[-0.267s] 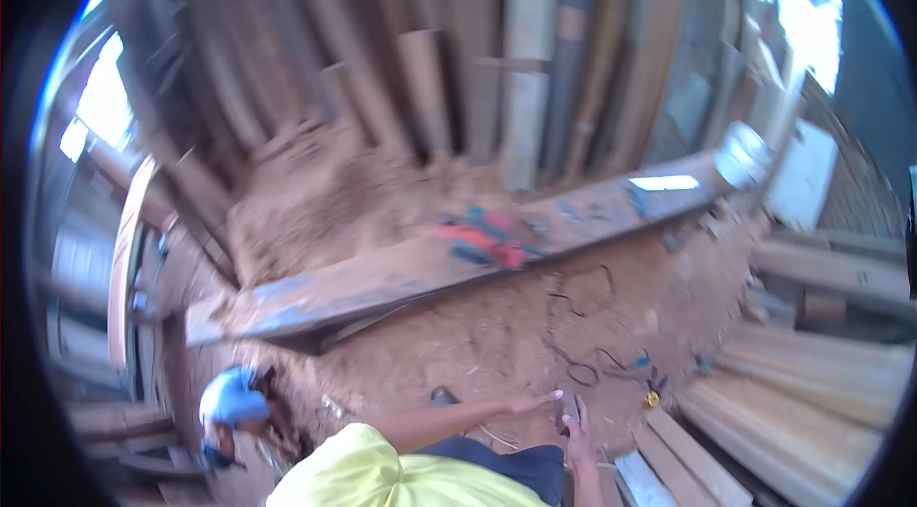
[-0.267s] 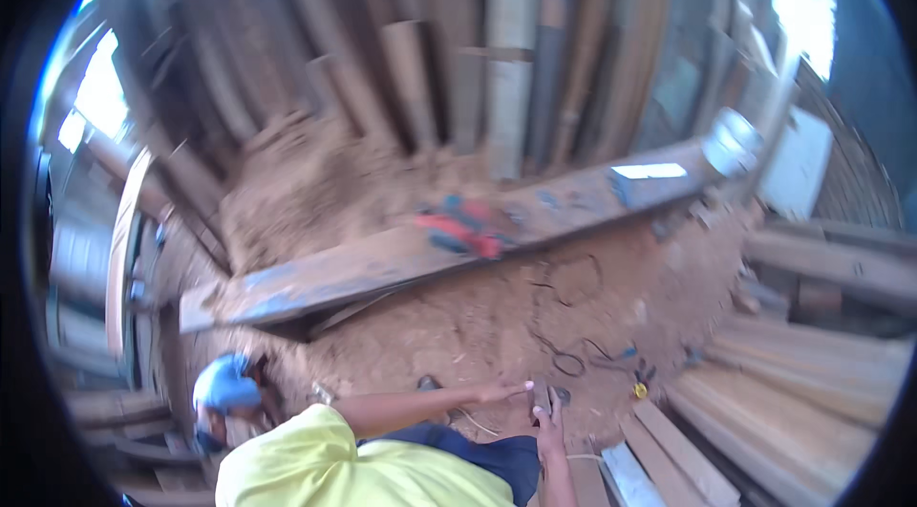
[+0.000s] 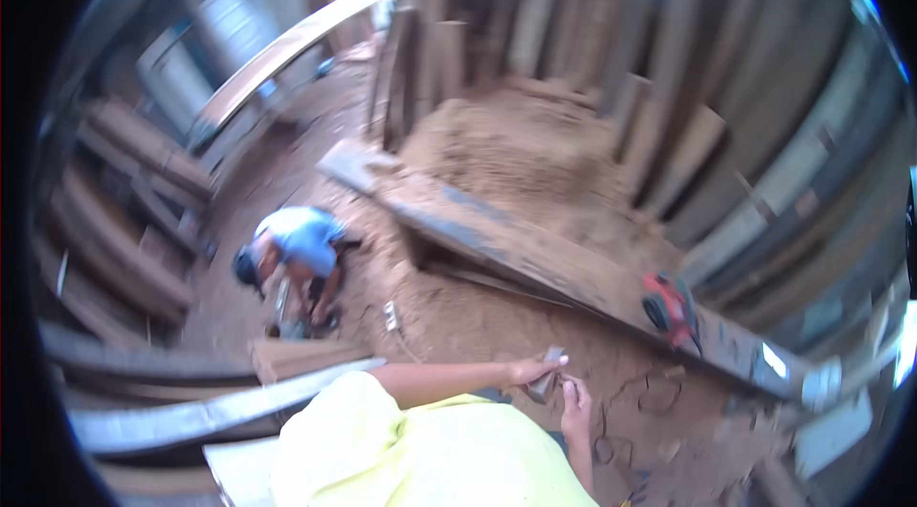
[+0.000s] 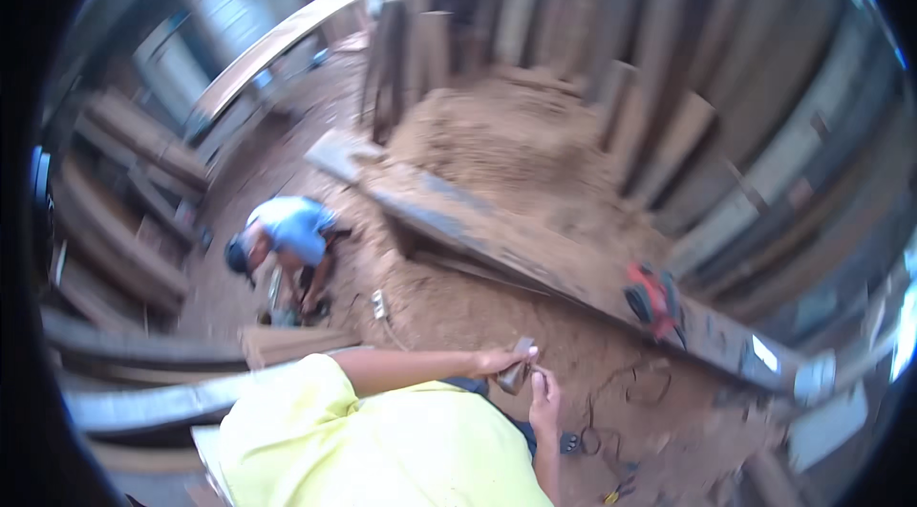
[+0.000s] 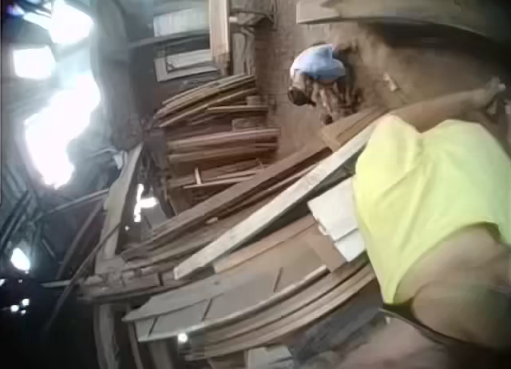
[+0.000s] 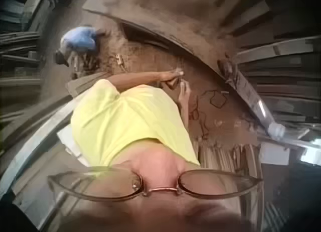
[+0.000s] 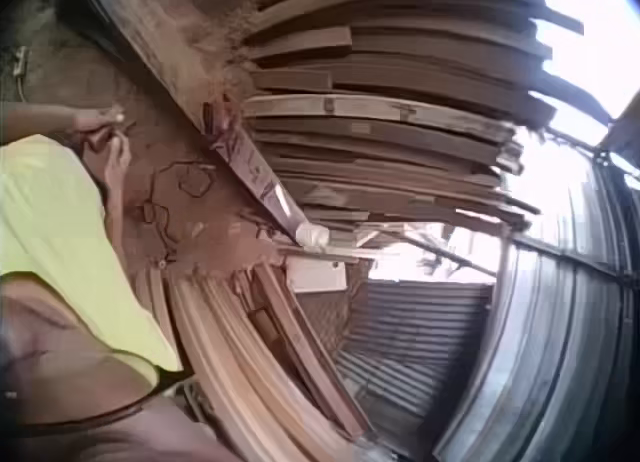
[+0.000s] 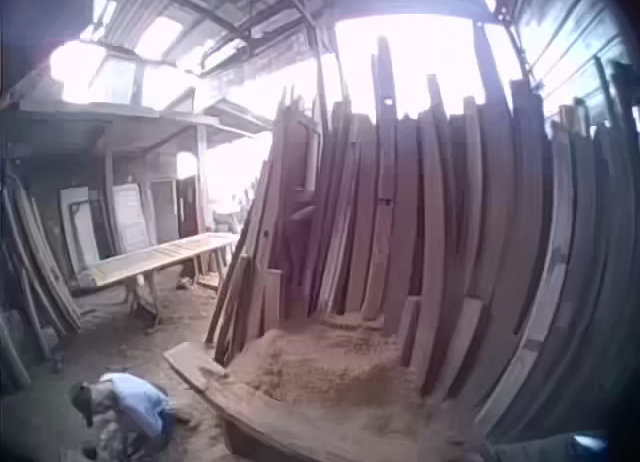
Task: The person sands the surface and edges of a large wooden door using an electric planer and a hand-held sanding block, then attaches a long metal strip to one edge of the door.
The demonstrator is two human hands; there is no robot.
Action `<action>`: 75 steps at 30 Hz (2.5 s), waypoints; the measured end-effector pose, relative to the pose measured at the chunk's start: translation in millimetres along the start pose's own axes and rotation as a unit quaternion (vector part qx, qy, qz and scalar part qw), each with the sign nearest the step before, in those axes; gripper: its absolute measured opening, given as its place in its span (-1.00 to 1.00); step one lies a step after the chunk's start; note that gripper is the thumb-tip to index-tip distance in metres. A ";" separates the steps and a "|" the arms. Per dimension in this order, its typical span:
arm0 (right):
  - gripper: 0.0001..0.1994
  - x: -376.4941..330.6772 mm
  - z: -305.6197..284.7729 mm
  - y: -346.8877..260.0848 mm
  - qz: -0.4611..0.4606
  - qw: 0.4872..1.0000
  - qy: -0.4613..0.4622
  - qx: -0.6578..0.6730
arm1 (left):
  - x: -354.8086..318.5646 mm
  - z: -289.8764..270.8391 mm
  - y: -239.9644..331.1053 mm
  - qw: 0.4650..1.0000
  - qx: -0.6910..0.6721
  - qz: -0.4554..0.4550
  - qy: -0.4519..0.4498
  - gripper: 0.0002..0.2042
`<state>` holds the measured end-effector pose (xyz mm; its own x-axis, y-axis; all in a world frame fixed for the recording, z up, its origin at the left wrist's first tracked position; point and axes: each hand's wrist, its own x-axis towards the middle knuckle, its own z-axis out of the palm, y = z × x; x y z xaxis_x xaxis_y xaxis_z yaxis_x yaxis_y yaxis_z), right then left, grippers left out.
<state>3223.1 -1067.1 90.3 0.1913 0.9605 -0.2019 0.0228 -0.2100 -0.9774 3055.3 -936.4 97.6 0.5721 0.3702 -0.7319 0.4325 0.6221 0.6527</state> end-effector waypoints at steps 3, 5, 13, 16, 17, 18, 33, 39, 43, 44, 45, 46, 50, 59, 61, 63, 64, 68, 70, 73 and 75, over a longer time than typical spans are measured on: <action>-0.71 70.7 99.8 -53.3 -0.202 0.940 -0.118 -0.247 | -53.3 -94.1 -19.6 0.980 -0.016 0.088 0.176 -0.01; -0.73 100.2 158.9 -71.3 -0.207 0.918 -0.209 -0.266 | -76.7 -138.2 -45.6 0.948 -0.068 0.159 0.268 0.01; -0.81 183.6 342.0 -105.4 -0.209 0.818 -0.468 -0.262 | -175.5 -265.1 -86.5 0.915 -0.136 0.132 0.355 0.05; -0.78 227.3 405.5 -94.1 -0.217 0.780 -0.521 -0.271 | -170.8 -333.1 -114.6 0.906 -0.134 0.146 0.373 0.05; -0.77 242.5 427.1 -89.8 -0.223 0.770 -0.537 -0.262 | -171.1 -356.2 -122.2 0.900 -0.119 0.153 0.390 0.06; -0.75 259.1 453.5 -88.2 -0.231 0.760 -0.553 -0.251 | -174.0 -382.6 -132.2 0.893 -0.100 0.159 0.408 0.06; -0.70 567.4 845.5 -141.3 -0.223 0.789 -0.459 -0.342 | -260.4 -440.6 -383.8 0.523 -0.653 -0.059 0.545 -0.19; -0.68 675.1 977.8 -116.8 -0.123 0.898 -0.317 -0.280 | -254.9 -513.1 -351.4 0.517 -0.668 -0.125 0.520 -0.27; -0.52 725.5 1020.5 -86.9 -0.132 0.908 -0.174 -0.357 | -282.3 -612.9 -336.0 0.503 -0.659 -0.108 0.549 -0.29; -0.49 748.7 1025.2 -69.7 -0.136 0.905 -0.154 -0.372 | -289.8 -644.1 -335.0 0.506 -0.650 -0.098 0.558 -0.29; -0.47 761.4 1027.8 -53.3 -0.137 0.899 -0.140 -0.392 | -300.6 -674.7 -334.6 0.506 -0.642 -0.086 0.569 -0.30; -0.45 767.8 1037.3 -46.3 -0.138 0.888 -0.134 -0.418 | -309.6 -699.5 -333.9 0.504 -0.636 -0.078 0.579 -0.30; -0.39 771.8 1080.0 -37.7 -0.012 0.860 -0.161 -0.484 | -353.3 -794.3 -323.1 0.507 -0.611 -0.061 0.605 -0.31; -0.27 801.0 1081.8 -19.4 0.296 0.834 -0.340 -0.318 | -405.2 -1012.1 -299.5 0.539 -0.591 -0.044 0.598 -0.34; -0.29 817.1 1096.1 -24.2 0.443 0.799 -0.291 -0.284 | -410.7 -1063.6 -300.7 0.543 -0.590 -0.050 0.595 -0.35; -0.29 855.2 1097.0 -6.2 0.488 0.759 -0.257 -0.347 | -413.3 -1126.8 -298.0 0.555 -0.589 -0.056 0.585 -0.35; -0.29 884.0 1100.8 14.5 0.453 0.745 -0.263 -0.412 | -407.2 -1155.3 -301.0 0.556 -0.594 -0.056 0.579 -0.35; -0.26 972.8 1234.7 -10.2 0.147 0.629 -0.269 -0.714 | -406.6 -1304.2 -297.8 0.566 -0.593 -0.062 0.570 -0.36; -0.28 994.6 1361.2 -80.9 0.129 0.667 -0.267 -0.684 | -421.7 -1359.4 -288.8 0.551 -0.600 -0.079 0.574 -0.36; -0.49 1098.7 1515.1 -81.0 -0.024 0.682 -0.459 -0.569 | -429.2 -1469.2 -257.9 0.579 -0.581 -0.076 0.568 -0.36; -0.57 1092.2 1647.0 -186.1 -0.151 0.701 -0.487 -0.499 | -443.1 -1507.0 -253.6 0.579 -0.568 -0.080 0.579 -0.36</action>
<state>1811.8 321.6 -50.6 -0.7194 0.5564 -0.4158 0.6857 0.4734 -0.5529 1641.9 -218.5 -38.7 -0.5483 0.0503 -0.8347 -0.6980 0.5223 0.4900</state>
